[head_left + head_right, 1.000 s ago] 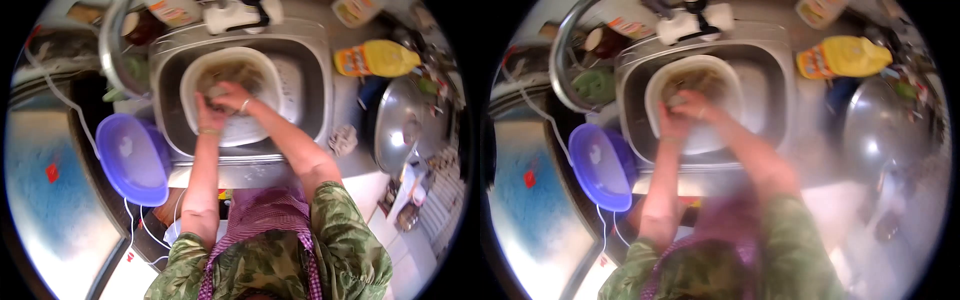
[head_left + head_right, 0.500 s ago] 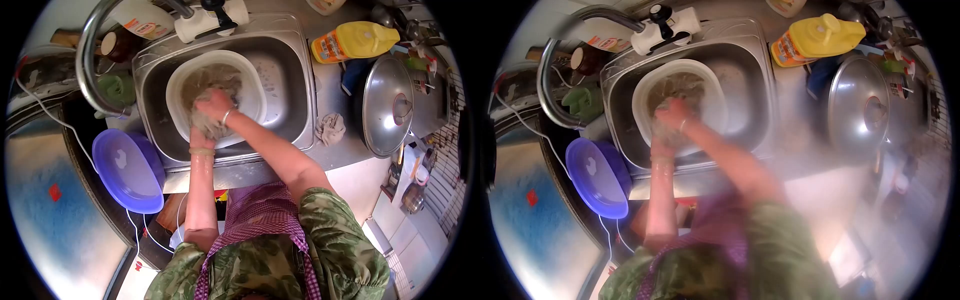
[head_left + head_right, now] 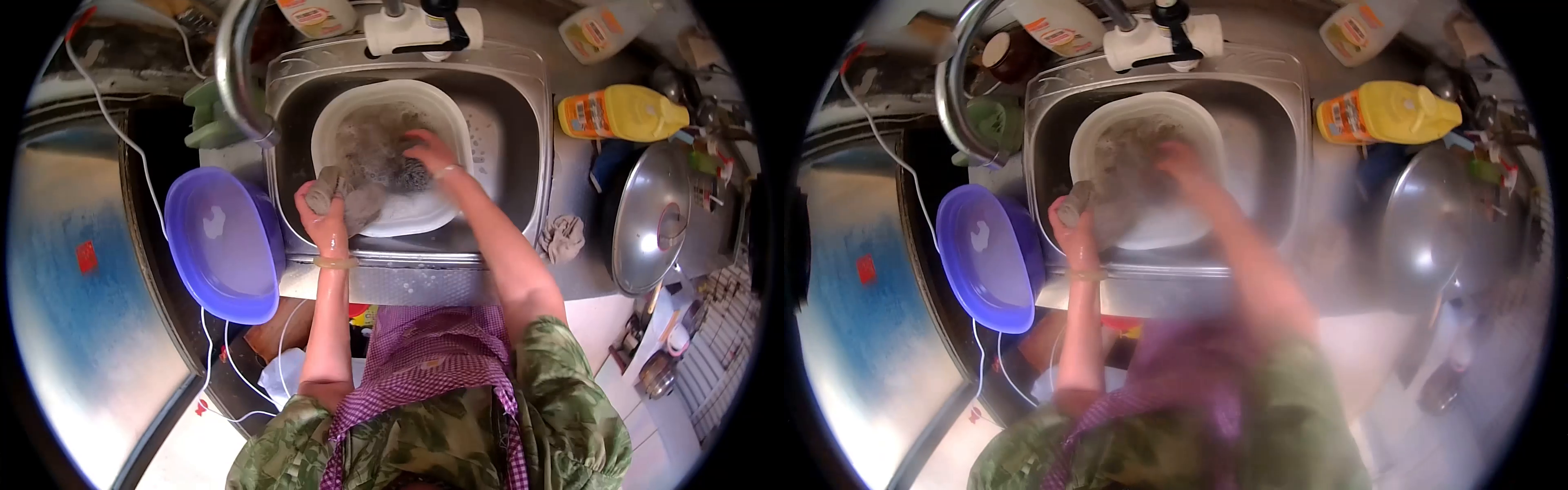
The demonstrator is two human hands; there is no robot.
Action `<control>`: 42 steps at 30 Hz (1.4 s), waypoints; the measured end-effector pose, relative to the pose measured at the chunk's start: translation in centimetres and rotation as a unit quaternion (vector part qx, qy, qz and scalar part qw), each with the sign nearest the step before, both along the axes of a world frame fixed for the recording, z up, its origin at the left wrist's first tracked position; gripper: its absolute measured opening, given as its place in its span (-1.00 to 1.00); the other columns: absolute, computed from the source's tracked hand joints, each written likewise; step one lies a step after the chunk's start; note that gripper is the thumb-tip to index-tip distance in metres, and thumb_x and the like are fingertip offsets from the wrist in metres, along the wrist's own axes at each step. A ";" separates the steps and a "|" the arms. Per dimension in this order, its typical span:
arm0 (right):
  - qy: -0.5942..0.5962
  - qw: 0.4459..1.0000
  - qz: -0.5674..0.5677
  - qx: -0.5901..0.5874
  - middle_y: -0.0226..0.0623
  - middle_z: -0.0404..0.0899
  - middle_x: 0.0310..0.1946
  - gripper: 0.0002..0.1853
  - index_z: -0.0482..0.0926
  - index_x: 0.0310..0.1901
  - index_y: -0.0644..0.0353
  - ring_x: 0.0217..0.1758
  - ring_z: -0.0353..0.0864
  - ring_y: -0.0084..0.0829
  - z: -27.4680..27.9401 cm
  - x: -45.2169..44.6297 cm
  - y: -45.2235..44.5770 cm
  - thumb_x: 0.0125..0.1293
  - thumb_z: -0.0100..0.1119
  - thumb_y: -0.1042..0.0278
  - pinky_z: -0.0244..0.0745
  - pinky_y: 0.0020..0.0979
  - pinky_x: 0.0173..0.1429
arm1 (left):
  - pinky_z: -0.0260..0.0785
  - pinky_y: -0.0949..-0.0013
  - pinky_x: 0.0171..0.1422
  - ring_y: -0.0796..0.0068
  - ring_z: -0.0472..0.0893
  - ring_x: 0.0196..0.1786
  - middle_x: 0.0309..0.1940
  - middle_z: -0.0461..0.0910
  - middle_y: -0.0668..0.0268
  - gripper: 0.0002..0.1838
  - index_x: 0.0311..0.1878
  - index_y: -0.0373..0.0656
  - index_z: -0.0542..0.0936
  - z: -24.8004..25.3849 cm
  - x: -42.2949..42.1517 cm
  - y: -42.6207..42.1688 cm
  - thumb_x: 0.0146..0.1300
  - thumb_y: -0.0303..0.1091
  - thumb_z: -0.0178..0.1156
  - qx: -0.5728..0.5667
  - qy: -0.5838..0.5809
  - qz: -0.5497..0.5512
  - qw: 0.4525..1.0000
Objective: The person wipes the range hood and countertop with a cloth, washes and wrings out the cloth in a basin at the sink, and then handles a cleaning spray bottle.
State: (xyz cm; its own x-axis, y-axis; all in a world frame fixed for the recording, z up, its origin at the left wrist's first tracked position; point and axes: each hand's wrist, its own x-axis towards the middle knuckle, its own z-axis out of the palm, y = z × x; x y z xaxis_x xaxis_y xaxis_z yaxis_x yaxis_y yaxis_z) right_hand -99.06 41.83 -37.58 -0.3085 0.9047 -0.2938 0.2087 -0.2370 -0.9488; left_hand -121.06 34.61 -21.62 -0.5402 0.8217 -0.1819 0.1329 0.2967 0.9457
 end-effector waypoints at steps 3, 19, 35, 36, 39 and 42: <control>0.292 0.945 -0.067 -0.131 0.08 0.36 0.30 -0.38 0.25 0.37 0.19 0.25 0.46 0.16 -3.1 3.4 -1.5 0.26 0.11 0.36 0.36 0.02 0.37 | 0.37 0.29 0.17 0.18 0.55 0.01 -0.06 0.51 0.17 -0.48 0.10 -0.12 0.45 1.5 0.5 -0.6 0.00 -0.54 0.28 -0.011 0.216 -0.117 0.969; 0.417 0.812 -0.166 -0.372 0.14 0.33 0.30 -0.43 0.33 0.31 0.19 0.31 0.42 0.07 11.0 0.6 0.6 0.28 0.14 0.22 0.48 0.03 0.23 | 0.44 0.00 0.02 -0.11 0.55 -0.06 0.02 0.35 0.08 -0.24 0.21 0.11 0.40 2.5 0.6 -5.0 -0.15 -0.41 0.46 -0.104 0.317 -0.285 0.899; -0.222 0.974 -0.011 0.056 -0.15 0.52 -0.02 -0.64 0.57 -0.02 0.09 0.01 0.58 -0.14 3.7 -2.3 -0.4 0.10 0.29 0.51 0.51 -0.26 0.06 | 0.45 0.00 0.02 -0.10 0.56 -0.07 0.04 0.35 0.07 -0.23 0.22 0.15 0.38 2.0 0.8 -5.2 -0.14 -0.37 0.48 -0.106 0.338 -0.271 0.895; -0.158 0.983 -0.090 0.014 -0.19 0.53 0.00 -0.65 0.57 -0.02 0.09 0.00 0.58 -0.19 4.6 -2.2 -0.1 0.12 0.29 0.49 0.51 -0.30 0.05 | 0.45 0.00 0.02 -0.10 0.56 -0.06 0.04 0.35 0.07 -0.23 0.22 0.14 0.38 2.0 0.8 -5.4 -0.14 -0.37 0.48 -0.106 0.338 -0.266 0.896; 0.269 0.928 -0.133 -0.219 -0.24 0.53 0.10 -0.57 0.49 0.15 0.06 -0.01 0.56 -0.27 6.5 0.9 -0.2 0.22 0.26 0.34 0.52 -0.24 -0.06 | 0.45 0.00 0.02 -0.11 0.55 -0.06 0.04 0.35 0.06 -0.23 0.22 0.13 0.39 1.8 0.6 -5.5 -0.14 -0.37 0.48 -0.114 0.343 -0.271 0.892; 0.438 0.830 -0.116 -0.325 -0.21 0.51 0.13 -0.50 0.41 0.25 0.03 0.01 0.56 -0.23 10.5 1.4 -0.1 0.27 0.22 0.27 0.53 -0.17 -0.11 | 0.45 -0.01 0.03 -0.12 0.55 -0.05 0.04 0.36 0.05 -0.23 0.22 0.12 0.39 1.8 0.7 -5.5 -0.13 -0.37 0.48 -0.099 0.345 -0.264 0.895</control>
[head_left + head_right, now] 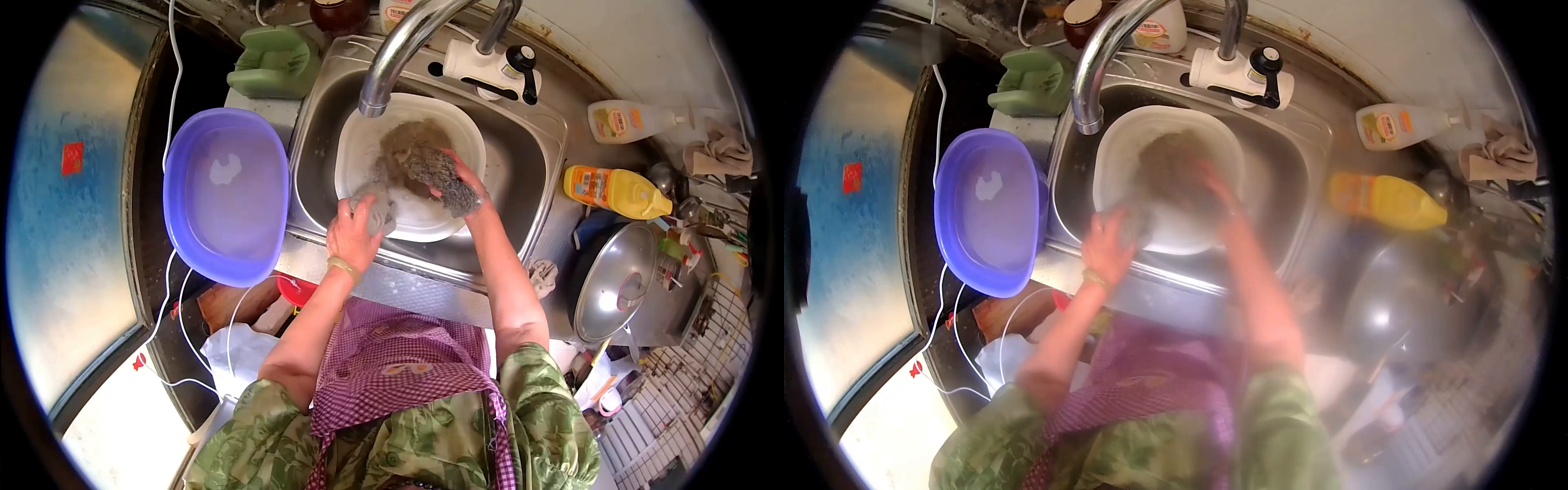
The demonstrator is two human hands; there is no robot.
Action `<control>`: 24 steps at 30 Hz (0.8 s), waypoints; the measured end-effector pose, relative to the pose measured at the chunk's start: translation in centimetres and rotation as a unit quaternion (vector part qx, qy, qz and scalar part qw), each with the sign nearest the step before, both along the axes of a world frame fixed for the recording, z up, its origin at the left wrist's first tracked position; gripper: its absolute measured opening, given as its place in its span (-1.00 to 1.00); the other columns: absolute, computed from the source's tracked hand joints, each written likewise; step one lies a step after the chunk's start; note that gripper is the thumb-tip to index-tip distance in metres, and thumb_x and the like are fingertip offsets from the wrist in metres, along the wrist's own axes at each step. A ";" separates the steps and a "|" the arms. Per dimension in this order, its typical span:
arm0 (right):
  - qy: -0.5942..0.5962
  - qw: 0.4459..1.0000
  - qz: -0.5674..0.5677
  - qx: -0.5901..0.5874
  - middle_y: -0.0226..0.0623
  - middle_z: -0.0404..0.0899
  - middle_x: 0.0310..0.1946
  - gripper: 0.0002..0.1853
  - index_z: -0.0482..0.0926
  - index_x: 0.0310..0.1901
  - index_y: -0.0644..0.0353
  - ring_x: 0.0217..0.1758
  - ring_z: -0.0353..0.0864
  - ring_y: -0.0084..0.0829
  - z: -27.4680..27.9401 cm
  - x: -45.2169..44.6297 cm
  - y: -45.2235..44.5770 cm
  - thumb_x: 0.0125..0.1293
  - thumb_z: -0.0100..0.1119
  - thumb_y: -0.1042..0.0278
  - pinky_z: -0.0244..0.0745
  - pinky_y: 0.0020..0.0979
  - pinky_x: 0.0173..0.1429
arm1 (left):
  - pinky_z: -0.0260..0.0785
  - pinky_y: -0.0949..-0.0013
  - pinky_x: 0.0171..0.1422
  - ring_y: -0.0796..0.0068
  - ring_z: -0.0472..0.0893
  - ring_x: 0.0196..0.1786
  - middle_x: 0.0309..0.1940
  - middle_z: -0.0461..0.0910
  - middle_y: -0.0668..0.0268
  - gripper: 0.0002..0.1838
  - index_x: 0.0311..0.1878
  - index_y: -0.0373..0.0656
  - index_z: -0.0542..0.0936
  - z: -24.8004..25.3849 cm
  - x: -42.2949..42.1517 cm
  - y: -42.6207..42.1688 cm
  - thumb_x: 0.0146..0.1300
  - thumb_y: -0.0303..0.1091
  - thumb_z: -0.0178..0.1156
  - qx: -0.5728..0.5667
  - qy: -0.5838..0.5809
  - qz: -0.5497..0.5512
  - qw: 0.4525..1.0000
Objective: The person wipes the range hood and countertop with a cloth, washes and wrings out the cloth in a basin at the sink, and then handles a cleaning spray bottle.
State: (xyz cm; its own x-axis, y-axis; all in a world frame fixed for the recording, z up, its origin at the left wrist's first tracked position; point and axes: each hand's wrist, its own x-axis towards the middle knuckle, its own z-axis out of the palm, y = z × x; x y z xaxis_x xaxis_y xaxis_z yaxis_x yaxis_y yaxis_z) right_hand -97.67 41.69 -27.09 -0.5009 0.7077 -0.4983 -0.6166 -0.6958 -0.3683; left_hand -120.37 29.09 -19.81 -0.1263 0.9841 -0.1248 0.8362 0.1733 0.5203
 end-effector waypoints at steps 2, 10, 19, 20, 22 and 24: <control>0.047 0.999 0.005 -0.013 -0.20 0.51 0.15 -0.47 0.37 0.29 0.01 0.02 0.56 -0.22 1.3 -0.2 0.4 0.29 0.21 0.24 0.52 -0.15 -0.13 | 0.45 -0.01 0.04 -0.12 0.55 -0.04 0.04 0.36 0.05 -0.24 0.22 0.12 0.39 -0.1 0.0 0.1 -0.13 -0.36 0.48 -0.001 -0.003 0.006 1.000; -0.616 0.645 0.202 0.405 -0.13 0.57 0.05 -0.63 0.54 0.08 0.12 0.01 0.58 -0.25 -3.3 -0.8 2.0 0.26 0.28 0.24 0.51 -0.26 -0.09 | 0.45 -0.01 0.04 -0.12 0.55 -0.04 0.04 0.35 0.05 -0.24 0.22 0.13 0.38 0.4 0.0 0.1 -0.12 -0.35 0.48 -0.021 -0.006 0.008 1.000; -0.754 0.510 0.076 0.408 -0.09 0.48 -0.05 -0.64 0.57 -0.07 0.10 0.04 0.52 -0.01 -2.9 -4.6 1.1 0.04 0.32 0.54 0.46 -0.16 0.10 | 0.44 -0.03 0.03 -0.14 0.55 -0.04 0.07 0.35 0.04 -0.23 0.24 0.15 0.37 0.1 0.1 0.1 -0.12 -0.35 0.48 -0.019 0.004 0.005 1.000; -0.747 0.493 0.124 0.428 -0.10 0.46 -0.02 -0.64 0.56 -0.07 0.10 0.06 0.51 -0.02 -4.9 -4.6 0.7 0.04 0.32 0.54 0.46 -0.16 0.11 | 0.44 -0.03 0.03 -0.14 0.55 -0.05 0.06 0.35 0.04 -0.23 0.24 0.15 0.37 0.1 0.2 0.0 -0.12 -0.35 0.48 -0.020 0.003 0.006 1.000; -0.705 0.507 0.199 0.455 -0.12 0.47 -0.01 -0.63 0.56 -0.06 0.10 0.06 0.52 -0.04 -8.5 -4.3 -0.2 0.03 0.31 0.55 0.47 -0.20 0.12 | 0.44 -0.03 0.02 -0.14 0.55 -0.05 0.06 0.35 0.05 -0.23 0.24 0.15 0.38 0.0 0.1 0.3 -0.12 -0.35 0.47 -0.021 0.001 0.005 1.000; -0.655 0.598 0.201 0.415 -0.16 0.52 -0.05 -0.62 0.57 -0.05 0.09 0.03 0.55 -0.10 -8.3 -3.6 -0.8 0.04 0.32 0.55 0.49 -0.27 0.12 | 0.44 -0.03 0.02 -0.14 0.55 -0.05 0.05 0.35 0.06 -0.23 0.23 0.14 0.38 0.1 0.2 0.0 -0.12 -0.36 0.47 -0.029 -0.003 0.009 1.000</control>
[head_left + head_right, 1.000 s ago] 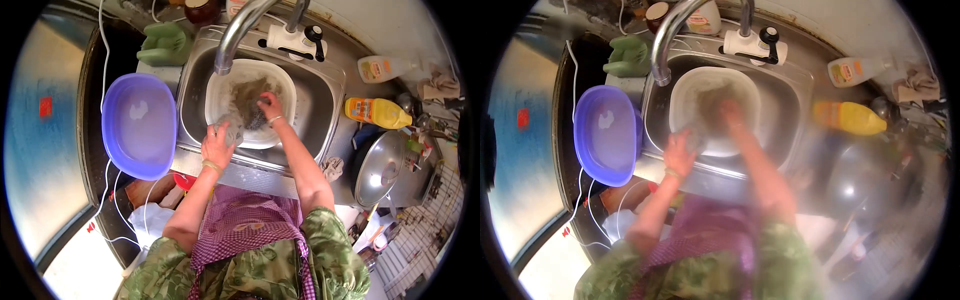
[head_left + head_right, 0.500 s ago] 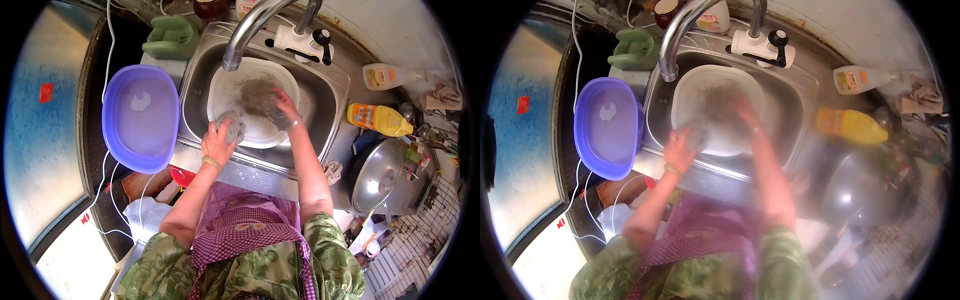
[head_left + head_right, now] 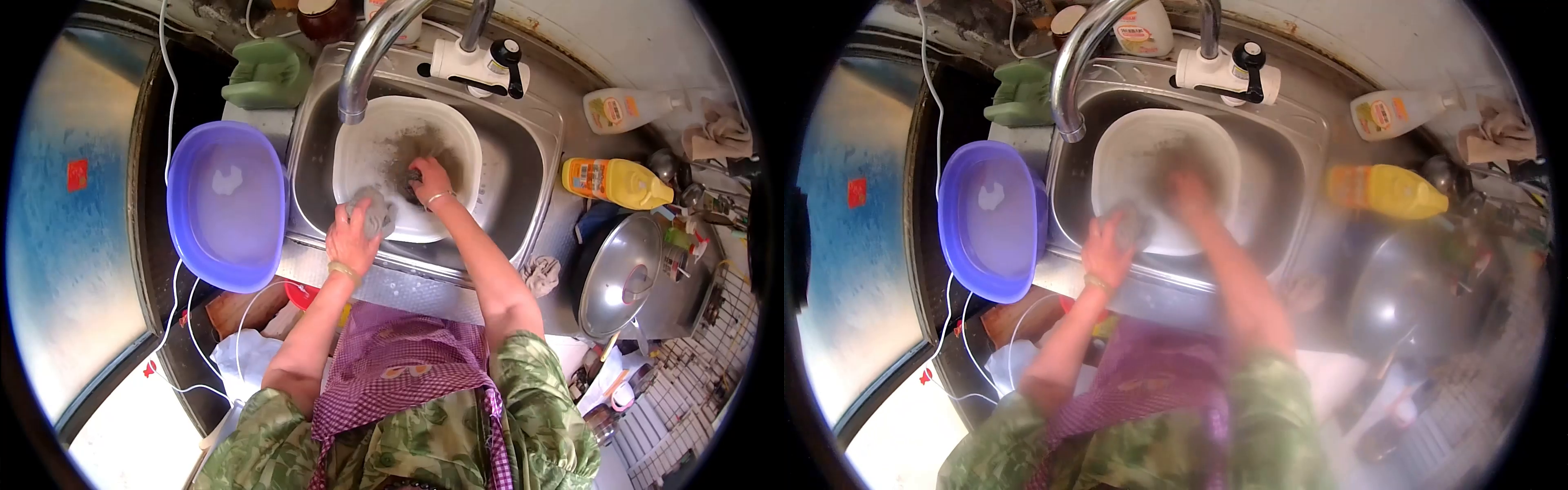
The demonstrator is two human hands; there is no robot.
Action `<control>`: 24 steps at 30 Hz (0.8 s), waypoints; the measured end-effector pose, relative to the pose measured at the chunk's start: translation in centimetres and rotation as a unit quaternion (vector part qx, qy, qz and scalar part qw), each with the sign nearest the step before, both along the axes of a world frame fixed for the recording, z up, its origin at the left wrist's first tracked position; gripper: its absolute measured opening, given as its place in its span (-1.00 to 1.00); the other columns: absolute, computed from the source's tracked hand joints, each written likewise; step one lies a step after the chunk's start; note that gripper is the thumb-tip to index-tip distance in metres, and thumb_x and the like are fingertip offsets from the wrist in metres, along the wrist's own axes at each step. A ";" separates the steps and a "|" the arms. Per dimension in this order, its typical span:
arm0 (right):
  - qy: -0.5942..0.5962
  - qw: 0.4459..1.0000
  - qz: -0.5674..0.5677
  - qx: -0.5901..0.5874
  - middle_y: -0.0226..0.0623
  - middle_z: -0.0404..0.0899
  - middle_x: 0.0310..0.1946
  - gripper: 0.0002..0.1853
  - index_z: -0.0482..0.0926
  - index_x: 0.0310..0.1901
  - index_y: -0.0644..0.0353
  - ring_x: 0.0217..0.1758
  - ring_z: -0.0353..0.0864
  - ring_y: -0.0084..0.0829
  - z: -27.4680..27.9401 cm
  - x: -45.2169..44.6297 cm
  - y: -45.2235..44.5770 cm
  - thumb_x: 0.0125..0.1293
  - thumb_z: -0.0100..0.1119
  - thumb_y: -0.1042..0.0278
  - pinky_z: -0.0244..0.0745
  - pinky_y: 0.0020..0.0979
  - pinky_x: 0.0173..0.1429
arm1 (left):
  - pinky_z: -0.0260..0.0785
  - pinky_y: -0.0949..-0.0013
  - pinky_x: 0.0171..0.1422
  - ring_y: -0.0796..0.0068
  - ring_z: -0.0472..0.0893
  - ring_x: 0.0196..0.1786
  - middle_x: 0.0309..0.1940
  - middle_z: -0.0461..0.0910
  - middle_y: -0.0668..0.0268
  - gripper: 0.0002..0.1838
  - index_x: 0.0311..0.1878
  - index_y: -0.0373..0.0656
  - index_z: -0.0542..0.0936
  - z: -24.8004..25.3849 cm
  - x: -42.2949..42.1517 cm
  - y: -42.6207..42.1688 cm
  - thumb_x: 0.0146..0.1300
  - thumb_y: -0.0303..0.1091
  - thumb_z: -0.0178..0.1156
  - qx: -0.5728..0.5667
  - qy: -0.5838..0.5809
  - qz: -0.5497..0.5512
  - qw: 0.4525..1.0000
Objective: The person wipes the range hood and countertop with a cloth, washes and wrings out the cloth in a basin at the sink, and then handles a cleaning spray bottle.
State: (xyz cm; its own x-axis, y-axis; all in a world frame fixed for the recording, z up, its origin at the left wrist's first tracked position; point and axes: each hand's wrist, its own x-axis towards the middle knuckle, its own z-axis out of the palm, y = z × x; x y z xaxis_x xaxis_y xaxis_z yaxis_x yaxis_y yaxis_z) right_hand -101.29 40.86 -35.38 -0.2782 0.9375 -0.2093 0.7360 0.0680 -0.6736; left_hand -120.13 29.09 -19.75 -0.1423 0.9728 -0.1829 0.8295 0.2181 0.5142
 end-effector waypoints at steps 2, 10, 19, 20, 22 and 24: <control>0.097 0.988 -0.096 -0.074 -0.22 0.58 -0.10 -0.62 0.57 -0.04 0.07 -0.03 0.59 -0.17 5.7 -0.3 0.3 0.05 0.33 0.54 0.50 -0.31 0.11 | 0.44 -0.02 0.03 -0.13 0.55 -0.06 0.05 0.35 0.07 -0.24 0.23 0.14 0.39 0.0 -0.1 -0.2 -0.12 -0.36 0.47 0.025 0.003 -0.002 1.000; 0.634 0.656 -0.193 -0.361 -0.30 0.62 -0.13 -0.60 0.48 0.11 0.12 -0.13 0.62 -0.31 9.2 5.5 1.3 0.26 0.25 0.28 0.56 -0.29 -0.17 | 0.45 0.01 -0.01 -0.07 0.55 -0.02 0.05 0.40 0.06 -0.26 0.25 0.11 0.41 0.2 -0.1 0.0 -0.09 -0.34 0.43 0.017 0.009 -0.002 1.000; 0.006 0.996 -0.059 0.063 -0.02 0.57 -0.22 -0.70 0.51 -0.09 0.20 -0.14 0.57 0.01 5.9 1.9 0.0 0.11 0.29 0.47 0.46 -0.16 -0.05 | 0.43 -0.02 0.05 -0.12 0.55 -0.03 0.06 0.38 0.07 -0.23 0.23 0.18 0.39 -0.1 0.1 -0.1 -0.14 -0.35 0.47 0.010 0.009 0.004 1.000; -0.035 0.997 -0.023 0.063 -0.02 0.57 -0.23 -0.70 0.51 -0.10 0.19 -0.14 0.56 0.04 7.1 1.9 -0.4 0.11 0.30 0.46 0.46 -0.14 -0.04 | 0.43 -0.02 0.04 -0.12 0.55 -0.03 0.06 0.38 0.06 -0.23 0.23 0.17 0.39 0.2 0.2 -0.7 -0.13 -0.35 0.46 0.008 0.008 0.002 1.000; -0.036 0.997 -0.030 0.066 -0.02 0.57 -0.24 -0.71 0.50 -0.12 0.18 -0.14 0.54 0.08 9.0 2.1 -0.4 0.10 0.30 0.46 0.45 -0.12 -0.02 | 0.43 -0.03 0.04 -0.12 0.55 -0.03 0.06 0.38 0.06 -0.24 0.24 0.16 0.39 0.6 0.1 0.0 -0.12 -0.33 0.45 0.020 0.010 -0.010 1.000; 0.045 0.992 -0.091 0.072 -0.02 0.56 -0.25 -0.72 0.50 -0.14 0.18 -0.13 0.54 0.09 10.6 2.5 -0.4 0.09 0.30 0.46 0.45 -0.11 -0.01 | 0.44 -0.02 0.04 -0.12 0.55 -0.04 0.06 0.38 0.06 -0.25 0.24 0.14 0.39 -0.2 0.2 0.5 -0.10 -0.32 0.44 0.042 0.007 -0.010 0.999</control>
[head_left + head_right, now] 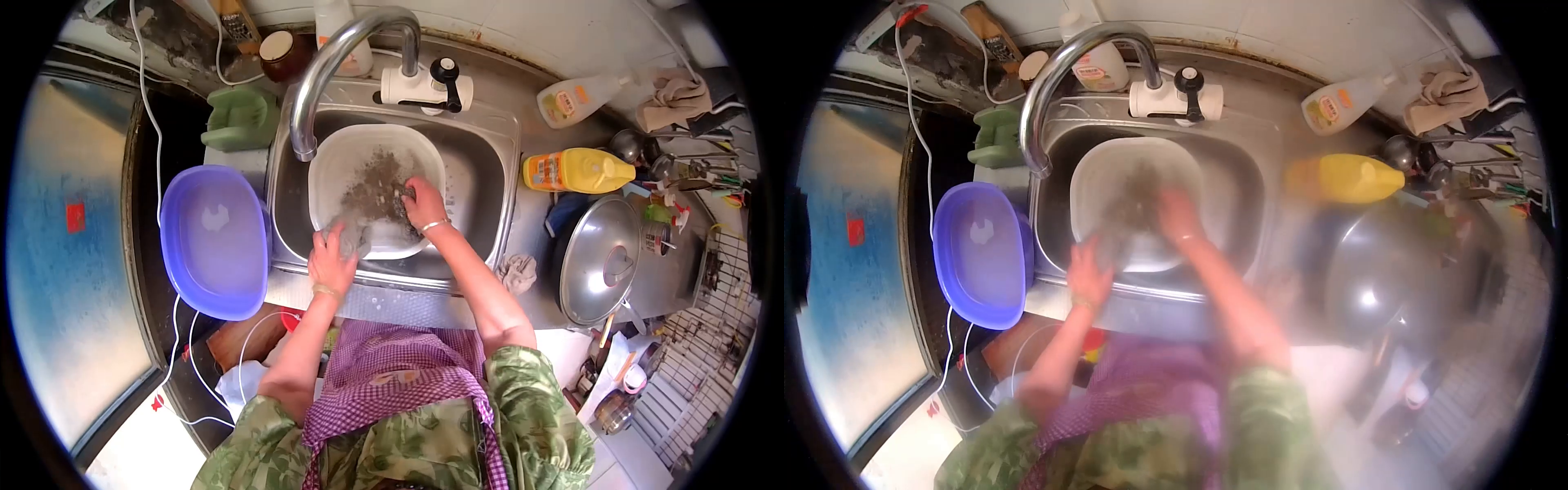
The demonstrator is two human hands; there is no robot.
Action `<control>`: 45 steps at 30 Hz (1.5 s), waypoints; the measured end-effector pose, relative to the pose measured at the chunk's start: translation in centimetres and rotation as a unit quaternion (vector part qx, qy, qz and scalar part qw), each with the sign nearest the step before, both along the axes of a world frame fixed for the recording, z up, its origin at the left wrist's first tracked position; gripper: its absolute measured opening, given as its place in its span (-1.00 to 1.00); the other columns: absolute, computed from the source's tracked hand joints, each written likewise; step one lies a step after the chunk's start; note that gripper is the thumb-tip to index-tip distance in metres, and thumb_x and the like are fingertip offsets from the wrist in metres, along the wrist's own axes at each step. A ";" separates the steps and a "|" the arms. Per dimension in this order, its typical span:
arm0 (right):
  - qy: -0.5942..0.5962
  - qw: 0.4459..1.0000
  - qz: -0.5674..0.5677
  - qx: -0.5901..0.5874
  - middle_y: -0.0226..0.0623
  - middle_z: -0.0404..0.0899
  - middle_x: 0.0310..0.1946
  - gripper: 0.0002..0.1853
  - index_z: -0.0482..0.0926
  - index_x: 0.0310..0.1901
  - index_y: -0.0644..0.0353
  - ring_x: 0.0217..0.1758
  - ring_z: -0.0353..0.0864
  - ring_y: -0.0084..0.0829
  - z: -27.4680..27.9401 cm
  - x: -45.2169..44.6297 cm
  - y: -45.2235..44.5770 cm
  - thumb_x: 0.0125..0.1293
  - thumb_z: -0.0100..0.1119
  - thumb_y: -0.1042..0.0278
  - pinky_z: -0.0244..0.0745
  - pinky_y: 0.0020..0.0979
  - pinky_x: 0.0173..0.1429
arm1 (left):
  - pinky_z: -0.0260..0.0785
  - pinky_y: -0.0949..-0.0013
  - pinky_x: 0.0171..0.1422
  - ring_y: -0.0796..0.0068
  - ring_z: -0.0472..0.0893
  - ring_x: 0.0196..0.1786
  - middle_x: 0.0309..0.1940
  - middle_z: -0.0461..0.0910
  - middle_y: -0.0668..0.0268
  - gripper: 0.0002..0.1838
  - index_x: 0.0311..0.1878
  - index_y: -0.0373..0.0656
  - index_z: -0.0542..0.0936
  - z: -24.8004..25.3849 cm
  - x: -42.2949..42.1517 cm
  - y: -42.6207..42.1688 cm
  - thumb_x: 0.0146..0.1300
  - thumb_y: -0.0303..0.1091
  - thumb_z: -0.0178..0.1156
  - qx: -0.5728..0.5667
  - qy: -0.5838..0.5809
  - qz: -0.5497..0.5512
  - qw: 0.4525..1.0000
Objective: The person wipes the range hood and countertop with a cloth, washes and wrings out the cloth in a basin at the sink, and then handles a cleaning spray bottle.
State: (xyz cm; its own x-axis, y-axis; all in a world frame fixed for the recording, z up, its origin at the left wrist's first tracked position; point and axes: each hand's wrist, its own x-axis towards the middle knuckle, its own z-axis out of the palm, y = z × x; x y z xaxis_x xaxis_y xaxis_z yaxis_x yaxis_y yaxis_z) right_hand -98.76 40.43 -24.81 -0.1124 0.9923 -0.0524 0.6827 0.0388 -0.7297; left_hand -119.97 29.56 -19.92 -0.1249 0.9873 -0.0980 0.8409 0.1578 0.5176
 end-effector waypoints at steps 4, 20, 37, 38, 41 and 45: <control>-0.028 0.996 -0.079 0.021 -0.03 0.54 -0.23 -0.70 0.51 -0.13 0.18 -0.11 0.55 0.01 3.5 3.4 -0.3 0.08 0.31 0.45 0.45 -0.14 0.00 | 0.44 -0.01 0.03 -0.12 0.55 -0.05 0.07 0.38 0.06 -0.27 0.25 0.11 0.38 0.7 -0.2 -0.6 -0.07 -0.31 0.42 0.007 -0.008 -0.008 1.000; -0.217 0.951 0.134 -0.176 -0.05 0.44 0.20 -0.53 0.50 0.13 0.16 0.31 0.38 0.00 -9.5 -4.1 -0.6 0.14 0.22 0.36 0.34 -0.16 0.36 | 0.45 -0.02 0.01 -0.13 0.55 -0.02 0.05 0.42 0.05 -0.28 0.21 0.05 0.38 0.6 -0.1 -0.5 -0.09 -0.36 0.41 0.023 -0.043 0.001 0.999; 0.442 0.745 -0.018 -0.499 -0.24 0.39 0.30 -0.04 0.16 0.42 0.23 0.33 0.40 -0.36 -5.2 0.8 -1.1 0.10 0.48 0.02 0.38 -0.26 0.33 | 0.35 -0.04 0.28 0.15 0.52 0.18 0.15 0.50 0.19 -0.40 0.30 0.04 0.31 -2.5 -1.0 8.9 0.20 -0.36 0.29 -0.122 -0.793 0.336 0.493; 0.406 0.770 -0.007 -0.492 -0.19 0.40 0.28 -0.03 0.16 0.42 0.28 0.32 0.41 -0.35 -4.4 1.2 -0.3 0.09 0.49 0.03 0.38 -0.28 0.33 | 0.35 -0.06 0.28 0.14 0.52 0.19 0.17 0.48 0.18 -0.38 0.32 0.07 0.29 -3.6 -0.9 9.4 0.21 -0.31 0.31 -0.088 -0.752 0.335 0.562; 0.408 0.799 -0.113 -0.427 -0.06 0.45 0.23 0.03 0.16 0.40 0.39 0.25 0.49 -0.28 -2.0 0.7 0.5 -0.01 0.55 0.07 0.41 -0.33 0.30 | 0.31 -0.14 0.25 -0.06 0.35 0.33 0.41 0.19 0.21 -0.11 0.48 0.26 -0.02 -6.9 -0.9 9.4 0.22 -0.12 0.34 -0.148 -0.663 0.370 0.634; -0.172 0.956 0.016 -0.237 0.04 0.47 0.20 0.17 0.10 0.44 0.35 0.22 0.52 -0.22 -5.8 -1.8 1.6 -0.18 0.61 0.12 0.42 -0.35 0.28 | 0.26 -0.19 0.27 -0.24 0.18 0.41 0.53 -0.03 0.21 -0.02 0.53 0.37 -0.20 -17.3 -1.7 8.4 0.25 0.07 0.28 -0.231 -0.655 0.317 0.645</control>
State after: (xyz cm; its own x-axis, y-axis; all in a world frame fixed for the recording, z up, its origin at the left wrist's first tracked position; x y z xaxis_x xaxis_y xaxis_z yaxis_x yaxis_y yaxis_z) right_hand -100.57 41.99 -30.62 -0.0376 0.8440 -0.5350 0.8896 -0.2155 -0.4026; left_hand -121.64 37.95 -37.23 0.0002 0.6056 -0.7958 -0.5806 0.6480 0.4930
